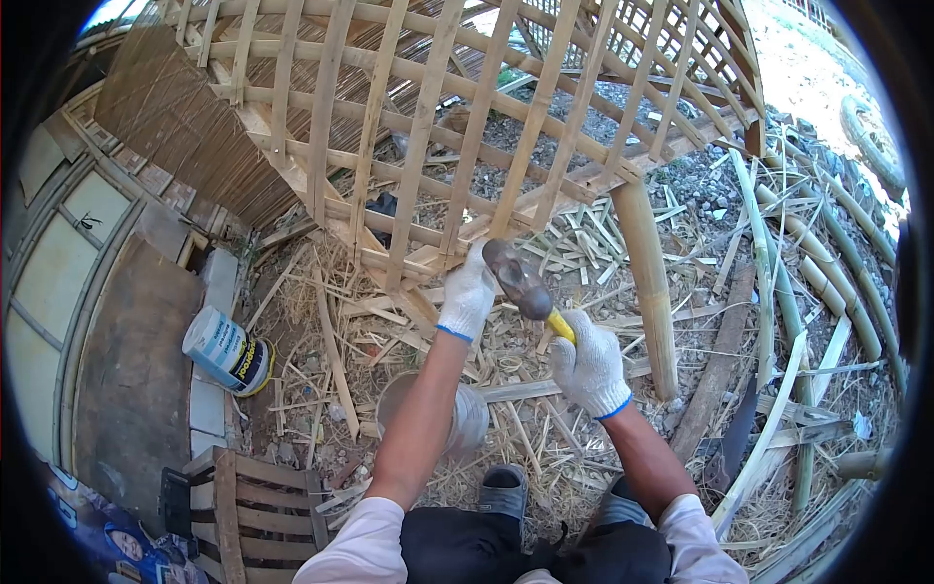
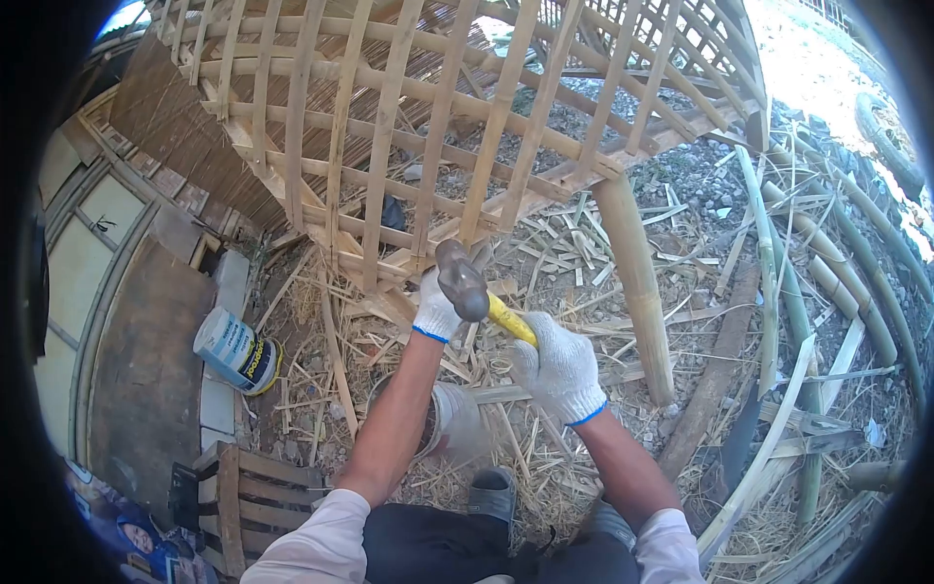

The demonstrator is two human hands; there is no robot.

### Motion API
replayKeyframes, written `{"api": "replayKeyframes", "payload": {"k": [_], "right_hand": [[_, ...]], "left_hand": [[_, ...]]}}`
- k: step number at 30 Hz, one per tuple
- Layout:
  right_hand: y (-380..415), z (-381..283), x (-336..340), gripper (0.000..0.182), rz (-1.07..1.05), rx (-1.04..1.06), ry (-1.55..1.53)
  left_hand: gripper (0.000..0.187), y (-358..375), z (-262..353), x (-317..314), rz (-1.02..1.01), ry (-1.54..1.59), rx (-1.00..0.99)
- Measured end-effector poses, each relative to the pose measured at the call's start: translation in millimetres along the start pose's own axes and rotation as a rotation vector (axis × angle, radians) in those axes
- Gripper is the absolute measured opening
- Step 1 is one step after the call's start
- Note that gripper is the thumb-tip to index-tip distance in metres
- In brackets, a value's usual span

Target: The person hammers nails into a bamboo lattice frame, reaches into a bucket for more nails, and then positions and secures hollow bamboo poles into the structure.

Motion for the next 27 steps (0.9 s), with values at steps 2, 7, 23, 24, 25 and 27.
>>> {"api": "replayKeyframes", "payload": {"k": [2,7,23,24,25,27], "right_hand": [[-9,-1,-4,0.026,-0.061,-0.184,0.131],[2,-3,4,0.024,0.076,-0.078,-0.046],[-6,10,-10,0.026,-0.037,-0.185,0.17],[-4,10,-5,0.026,-0.006,-0.175,0.127],[-8,8,-1,0.026,0.027,-0.155,0.082],[4,2,2,0.025,0.085,-0.109,-0.027]], "left_hand": [[0.037,3,-2,-13,-0.003,-0.025,-0.111],[0.031,3,-1,-11,0.056,0.076,-0.021],[0.032,5,-1,-17,0.062,0.007,-0.068],[0.032,2,-4,-15,0.049,0.028,-0.061],[0.032,-5,-4,-12,0.033,0.048,-0.064],[0.033,0,-5,-6,0.052,0.05,-0.067]]}}
Point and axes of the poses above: each hand's wrist, its own y-axis away from the middle knuckle, its own x-axis out of the back of the hand, z = x × y, the point moved 3 cm from there along -y, towards the middle knuckle, and after that the axes turned 7 degrees about -x, right-handed, at the moved point
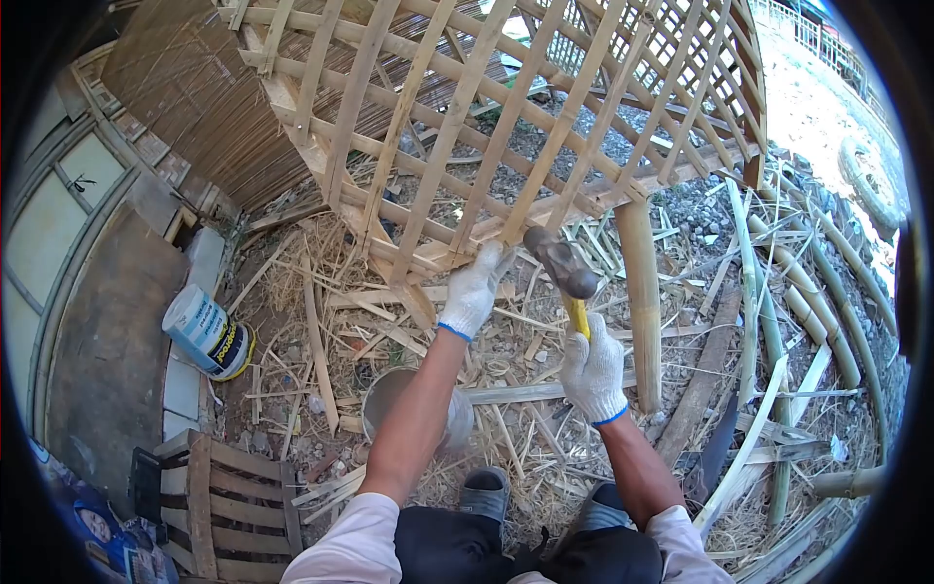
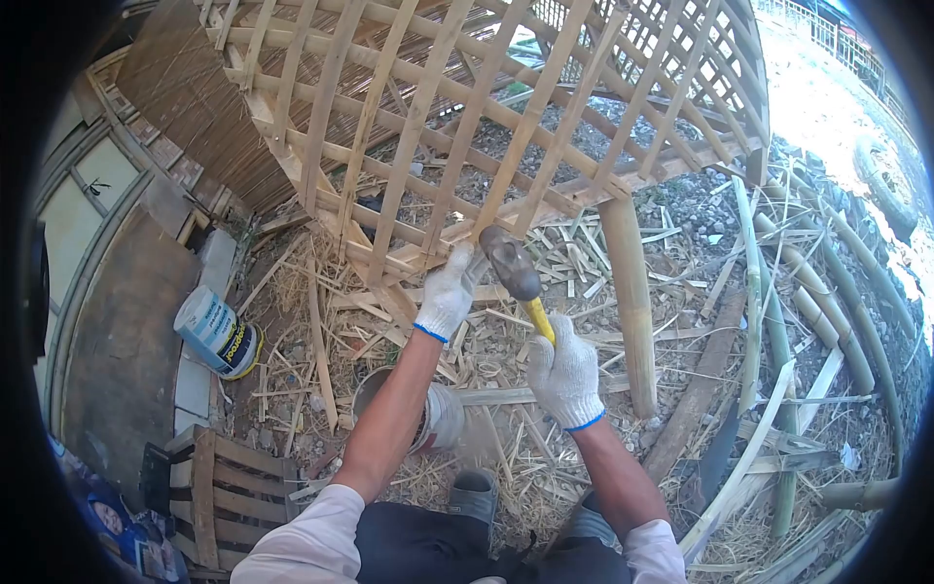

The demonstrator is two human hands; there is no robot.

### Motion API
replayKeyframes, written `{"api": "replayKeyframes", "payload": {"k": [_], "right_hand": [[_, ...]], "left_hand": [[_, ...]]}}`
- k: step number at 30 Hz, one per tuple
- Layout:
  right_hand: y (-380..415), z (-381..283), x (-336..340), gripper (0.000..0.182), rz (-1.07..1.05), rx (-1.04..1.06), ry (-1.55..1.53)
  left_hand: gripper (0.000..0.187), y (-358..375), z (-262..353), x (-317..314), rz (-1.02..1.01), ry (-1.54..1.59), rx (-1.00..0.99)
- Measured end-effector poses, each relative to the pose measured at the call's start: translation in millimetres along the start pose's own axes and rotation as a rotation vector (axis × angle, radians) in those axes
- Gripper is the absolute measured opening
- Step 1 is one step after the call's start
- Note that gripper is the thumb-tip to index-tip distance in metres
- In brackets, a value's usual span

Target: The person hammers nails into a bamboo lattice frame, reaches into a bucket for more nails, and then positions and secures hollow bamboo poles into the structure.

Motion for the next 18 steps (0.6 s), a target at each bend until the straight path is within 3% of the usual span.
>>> {"api": "replayKeyframes", "payload": {"k": [3,4,6,7,8,10,12,14,15,17,18], "right_hand": [[7,14,-10,0.023,0.204,0.407,-0.031],[2,20,-13,0.023,0.11,0.404,-0.027],[-7,30,-24,0.023,0.015,0.065,0.075],[-11,37,-29,0.023,-0.032,-0.114,0.14],[-9,32,-27,0.022,0.016,-0.077,0.086],[-5,26,-20,0.019,0.108,0.008,-0.022],[6,38,-26,0.02,0.161,0.262,-0.054],[10,52,-27,0.028,0.103,0.328,-0.118],[4,22,-19,0.027,0.109,0.386,-0.045],[-6,39,-39,0.028,-0.05,-0.072,0.187],[-5,42,-38,0.03,-0.02,-0.044,0.146]], "left_hand": [[0.034,10,9,-15,0.118,-0.07,0.012],[0.035,17,17,-29,0.202,-0.109,0.047],[0.035,16,14,-28,0.181,-0.079,0.052],[0.035,8,-1,-9,0.078,-0.018,0.029],[0.035,2,-7,3,-0.024,0.038,0.007],[0.037,-8,-6,8,-0.03,0.019,0.023],[0.039,-6,-9,12,-0.009,0.003,0.038],[0.039,-4,-8,11,0.001,-0.005,0.016],[0.04,-2,-8,9,0.003,-0.009,0.009],[0.042,1,-9,8,-0.035,-0.028,0.024],[0.044,4,-10,8,-0.056,-0.046,0.036]]}}
Point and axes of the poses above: each hand's wrist, its own y-axis away from the middle knuckle, its own x-axis out of the back of the hand, z = x × y, the point moved 3 cm from there along -y, towards the middle knuckle, and after that the axes turned 7 degrees about -x, right-handed, at the moved point
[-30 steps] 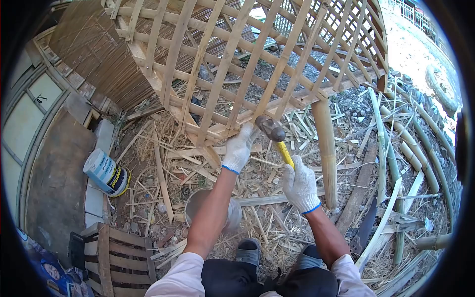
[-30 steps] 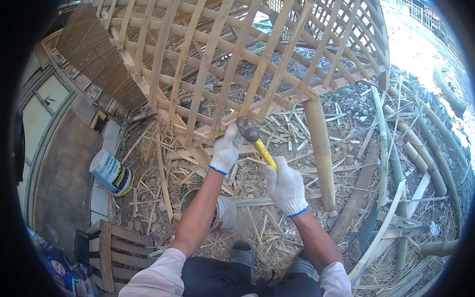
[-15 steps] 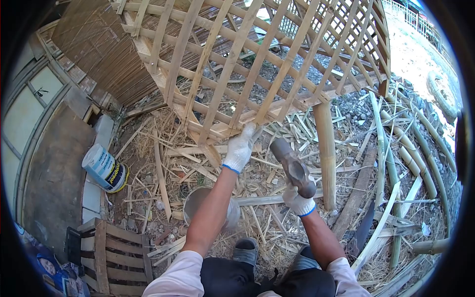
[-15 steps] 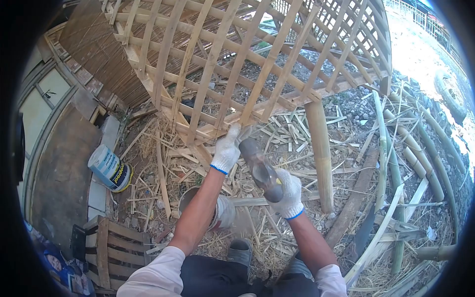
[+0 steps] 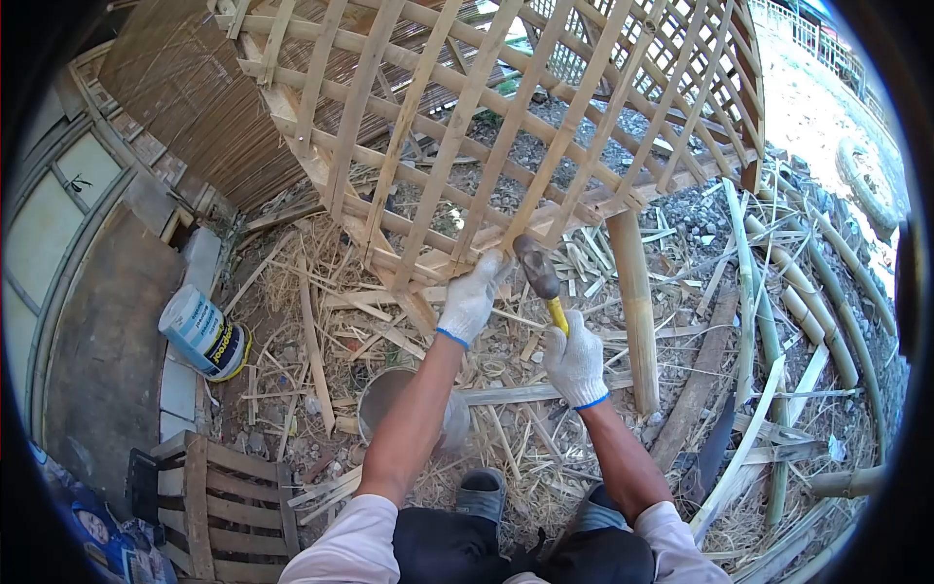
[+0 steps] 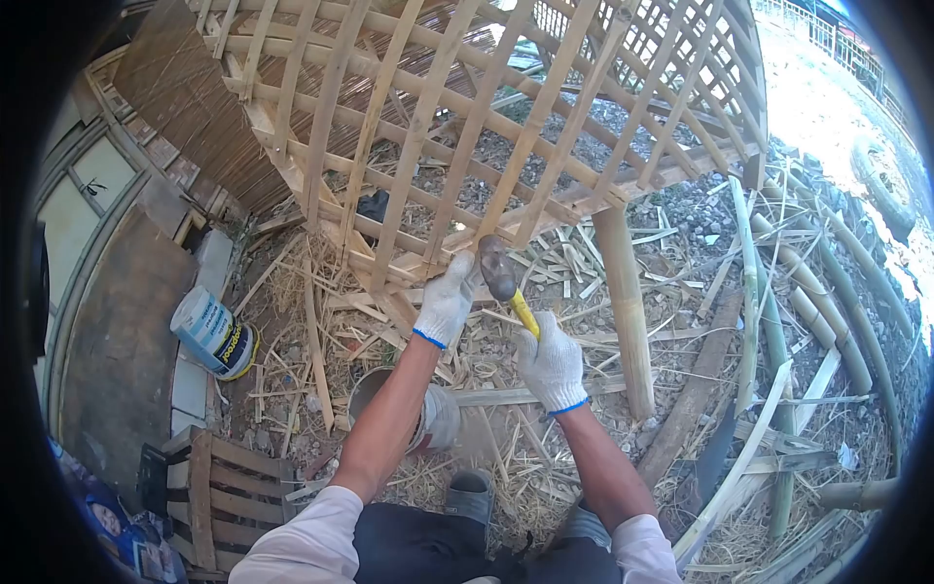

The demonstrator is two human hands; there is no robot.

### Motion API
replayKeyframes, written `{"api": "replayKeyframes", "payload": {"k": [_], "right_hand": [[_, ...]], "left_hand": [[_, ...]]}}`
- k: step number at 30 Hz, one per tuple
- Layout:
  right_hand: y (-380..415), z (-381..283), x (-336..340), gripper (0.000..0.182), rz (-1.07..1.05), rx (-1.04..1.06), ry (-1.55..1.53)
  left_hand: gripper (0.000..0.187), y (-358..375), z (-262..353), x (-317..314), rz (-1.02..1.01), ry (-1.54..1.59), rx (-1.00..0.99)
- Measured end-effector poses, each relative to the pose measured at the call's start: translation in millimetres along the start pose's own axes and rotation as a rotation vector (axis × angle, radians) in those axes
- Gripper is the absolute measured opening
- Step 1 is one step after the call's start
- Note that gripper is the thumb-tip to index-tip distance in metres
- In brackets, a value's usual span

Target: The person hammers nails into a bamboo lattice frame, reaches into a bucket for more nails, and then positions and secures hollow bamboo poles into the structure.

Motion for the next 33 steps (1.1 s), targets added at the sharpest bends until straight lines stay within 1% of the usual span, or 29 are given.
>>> {"api": "replayKeyframes", "payload": {"k": [1,3,4,5,7,8,9,10,11,12,13,14,16,17,18,20,22,23,24,25,27,29,30,32,33], "right_hand": [[-3,-1,4,0.029,0.047,0.045,-0.055],[7,-2,11,0.027,0.124,0.12,-0.165],[14,1,15,0.022,0.111,0.227,-0.171],[24,3,15,0.021,0.133,0.212,-0.269],[51,13,22,0.025,0.067,0.212,-0.075],[57,8,36,0.023,0.086,0.123,-0.17],[58,20,40,0.02,0.161,0.098,-0.213],[60,31,45,0.018,0.236,0.075,-0.257],[62,44,50,0.016,0.312,0.055,-0.302],[30,1,84,0.016,0.36,0.238,-0.074],[2,-42,110,0.019,0.502,0.151,-0.362],[-16,-40,120,0.022,0.516,0.031,-0.29],[-37,-63,144,0.024,0.558,0.07,-0.25],[-40,-58,148,0.031,0.586,0.11,-0.205],[-40,-48,149,0.038,0.599,0.145,-0.168],[-14,-40,145,0.044,0.464,-0.045,-0.296],[17,-22,140,0.042,0.387,-0.099,-0.259],[28,-11,140,0.042,0.354,-0.111,-0.231],[46,6,134,0.037,0.296,-0.223,-0.199],[66,23,129,0.03,0.255,-0.295,-0.126],[100,56,118,0.026,0.14,-0.348,0.062],[129,75,110,0.028,0.029,-0.341,0.278],[139,84,105,0.03,-0.038,-0.421,0.292],[158,101,95,0.03,-0.086,-0.328,0.353],[162,104,95,0.03,-0.111,-0.278,0.387]], "left_hand": [[0.046,0,-5,5,0.003,-0.019,0.021],[0.049,26,-27,29,0.024,-0.057,0.076],[0.05,39,-41,43,0.061,-0.134,0.126],[0.051,56,-56,57,0.095,-0.212,0.184],[0.05,88,-92,77,0.191,-0.149,0.325],[0.048,103,-111,88,0.141,-0.122,0.281],[0.046,115,-130,111,0.083,-0.101,0.243],[0.042,119,-153,135,-0.026,-0.326,0.161],[0.038,119,-159,133,-0.028,-0.286,0.186],[0.035,119,-154,119,-0.03,-0.246,0.212],[0.031,132,-146,110,0.098,0.026,0.366],[0.03,131,-148,108,0.192,0.121,0.399],[0.013,130,-137,99,0.257,0.126,0.423],[0.01,127,-137,96,0.293,0.144,0.408],[0.01,127,-144,103,0.286,0.15,0.381],[0.01,132,-157,120,0.101,-0.176,0.267],[0.012,135,-160,135,0.104,-0.171,0.313],[0.015,129,-165,136,0.199,0.01,0.391],[0.018,130,-170,134,0.292,0.203,0.46],[0.018,133,-168,136,0.299,0.201,0.455],[0.017,131,-165,137,0.299,0.201,0.45],[0.019,131,-164,133,0.256,0.198,0.477],[0.019,131,-164,136,0.252,0.2,0.496],[0.018,132,-161,135,0.209,0.169,0.513],[0.018,131,-159,132,0.221,0.165,0.525]]}}
Point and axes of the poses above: each hand's wrist, its own y-axis away from the middle knuckle, its own x-axis out of the back of the hand, z = x × y, the point moved 3 cm from there along -y, towards the middle knuckle, and after that the axes turned 7 degrees about -x, right-handed, at the moved point
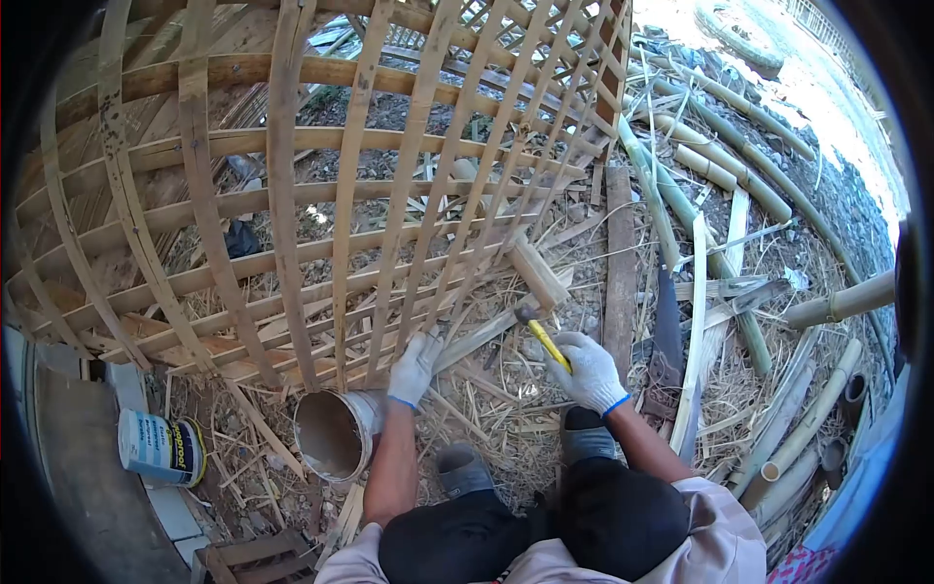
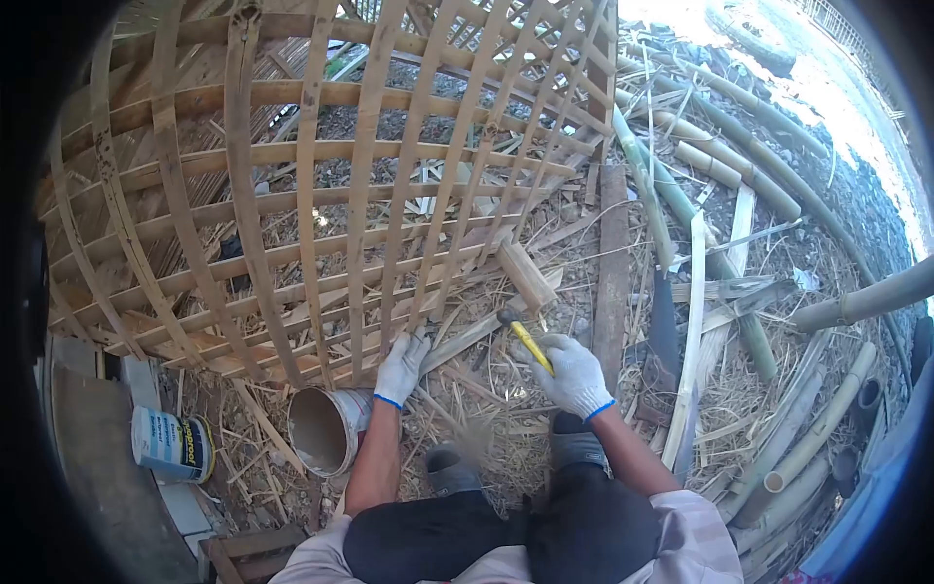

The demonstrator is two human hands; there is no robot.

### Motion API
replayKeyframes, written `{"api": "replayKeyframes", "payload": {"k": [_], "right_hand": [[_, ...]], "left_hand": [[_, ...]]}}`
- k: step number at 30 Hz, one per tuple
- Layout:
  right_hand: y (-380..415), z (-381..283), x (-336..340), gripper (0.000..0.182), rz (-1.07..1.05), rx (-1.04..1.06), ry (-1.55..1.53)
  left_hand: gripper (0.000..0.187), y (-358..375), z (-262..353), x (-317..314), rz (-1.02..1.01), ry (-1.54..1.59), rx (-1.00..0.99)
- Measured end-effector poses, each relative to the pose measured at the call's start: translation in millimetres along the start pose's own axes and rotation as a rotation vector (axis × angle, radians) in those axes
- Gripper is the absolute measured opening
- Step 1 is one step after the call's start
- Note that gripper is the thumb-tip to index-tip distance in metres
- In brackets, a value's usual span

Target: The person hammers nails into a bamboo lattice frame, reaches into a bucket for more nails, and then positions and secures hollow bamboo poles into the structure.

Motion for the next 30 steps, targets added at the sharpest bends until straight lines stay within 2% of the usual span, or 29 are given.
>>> {"api": "replayKeyframes", "payload": {"k": [2,4,9,10,13,15,18,22,25,28,29,30], "right_hand": [[7,7,-4,0.029,-0.051,0.089,0.087],[6,9,-10,0.029,-0.077,0.17,0.126],[6,17,-31,0.038,-0.253,0.095,0.158],[5,20,-38,0.039,-0.338,0.049,0.25],[3,17,-40,0.039,-0.422,-0.015,0.246],[-2,8,-33,0.039,-0.405,-0.033,0.203],[-4,-6,-18,0.04,-0.272,-0.008,0.065],[-1,-17,-20,0.037,-0.282,0.05,0.017],[7,-26,-26,0.036,-0.294,0.081,-0.071],[12,-25,-32,0.036,-0.351,0.068,-0.148],[11,-24,-22,0.037,-0.382,0.04,-0.164],[9,-22,-11,0.039,-0.414,0.011,-0.18]], "left_hand": [[0.017,8,2,-3,0.042,-0.002,0.023],[0.028,11,4,-3,0.01,-0.091,0.023],[0.055,27,-1,-13,0.018,-0.214,0.05],[0.057,28,-3,-11,0.036,-0.228,0.061],[0.063,38,-1,-4,0.103,-0.309,0.086],[0.061,43,5,-1,0.103,-0.369,0.076],[0.057,64,11,-15,0.12,-0.452,0.058],[0.047,95,6,-40,0.079,-0.642,0.007],[0.044,114,-1,-66,-0.036,-0.846,0.023],[0.045,130,-5,-102,-0.243,-1.016,0.052],[0.039,132,-5,-109,-0.267,-1.021,0.037],[0.038,134,3,-126,-0.352,-1.18,-0.042]]}}
Point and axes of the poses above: each hand's wrist, its own y-axis away from the middle knuckle, its own x-axis out of the back of the hand, z = x × y, the point moved 3 cm from there along -y, towards the middle knuckle, and after that the axes turned 7 degrees about -x, right-handed, at the moved point
